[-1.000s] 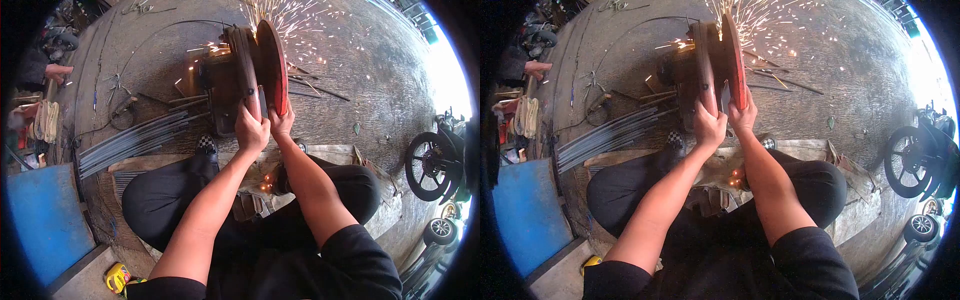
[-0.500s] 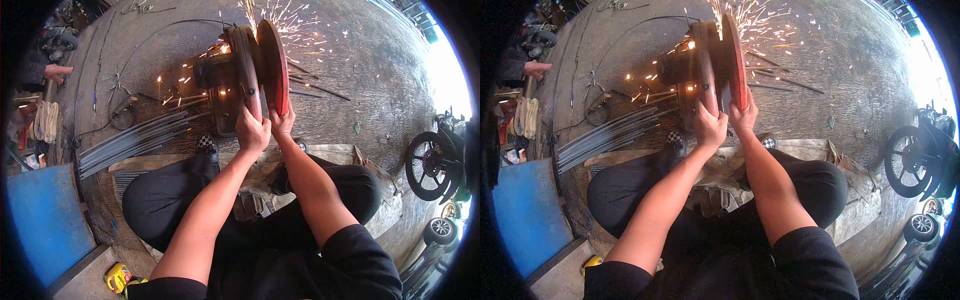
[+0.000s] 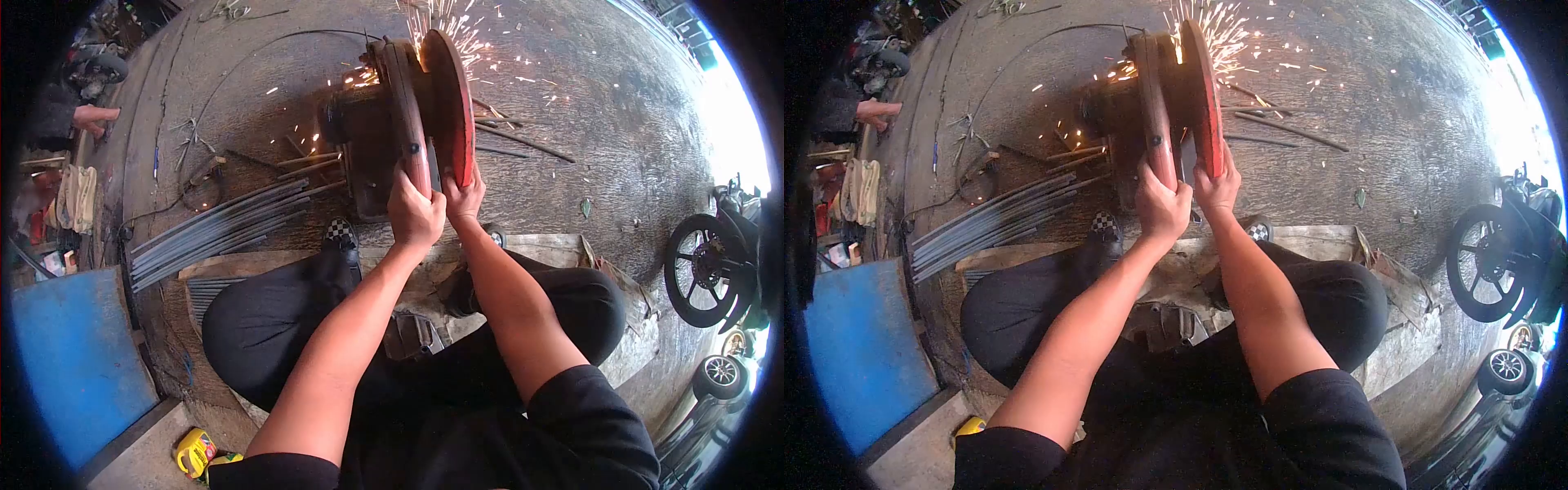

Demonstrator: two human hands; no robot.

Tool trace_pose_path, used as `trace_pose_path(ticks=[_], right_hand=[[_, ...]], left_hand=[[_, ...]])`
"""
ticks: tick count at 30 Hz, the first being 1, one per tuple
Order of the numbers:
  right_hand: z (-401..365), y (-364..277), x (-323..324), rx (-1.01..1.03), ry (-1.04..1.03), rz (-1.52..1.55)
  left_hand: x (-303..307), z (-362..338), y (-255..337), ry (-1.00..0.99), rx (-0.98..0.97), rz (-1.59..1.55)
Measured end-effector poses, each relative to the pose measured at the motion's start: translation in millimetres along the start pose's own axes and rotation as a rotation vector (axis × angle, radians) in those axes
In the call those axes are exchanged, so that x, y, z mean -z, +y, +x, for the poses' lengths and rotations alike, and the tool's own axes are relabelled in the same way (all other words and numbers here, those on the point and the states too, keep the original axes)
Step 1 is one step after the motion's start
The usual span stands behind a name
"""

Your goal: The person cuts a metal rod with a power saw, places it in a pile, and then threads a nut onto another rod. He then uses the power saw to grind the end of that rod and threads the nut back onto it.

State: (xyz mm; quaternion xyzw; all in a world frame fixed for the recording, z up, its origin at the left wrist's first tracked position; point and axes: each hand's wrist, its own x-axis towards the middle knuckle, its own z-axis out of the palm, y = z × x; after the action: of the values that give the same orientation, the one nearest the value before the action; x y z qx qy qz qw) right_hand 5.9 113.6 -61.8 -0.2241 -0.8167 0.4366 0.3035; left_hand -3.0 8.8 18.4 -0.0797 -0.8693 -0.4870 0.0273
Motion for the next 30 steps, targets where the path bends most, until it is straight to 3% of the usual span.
trace_pose_path(ticks=[5, 7, 18, 21, 23, 29, 30], right_hand=[[0, 2, -2, 0.005, 0.011, -0.006], [0, 3, -1, 0.001, 0.006, -0.004], [-1, 4, -2, 0.071, 0.034, -0.025], [-1, -1, 2, 0.035, 0.047, 0.037], [2, -10, 9, -0.115, -0.07, 0.09], [39, -50, 5, -0.072, 0.152, 0.19], [37, -54, 10, -0.094, 0.1, 0.104]], left_hand=[[0, 0, 1, -0.019, 0.014, 0.021], [-2, 1, -2, 0.049, -0.089, -0.011], [-2, -1, -5, -0.001, -0.051, 0.027], [-2, -1, -6, -0.027, -0.009, -0.011], [-1, -2, -5, -0.042, 0.014, -0.022], [2, -1, 0, -0.041, -0.031, -0.004], [2, -1, 1, -0.027, -0.038, -0.019]])
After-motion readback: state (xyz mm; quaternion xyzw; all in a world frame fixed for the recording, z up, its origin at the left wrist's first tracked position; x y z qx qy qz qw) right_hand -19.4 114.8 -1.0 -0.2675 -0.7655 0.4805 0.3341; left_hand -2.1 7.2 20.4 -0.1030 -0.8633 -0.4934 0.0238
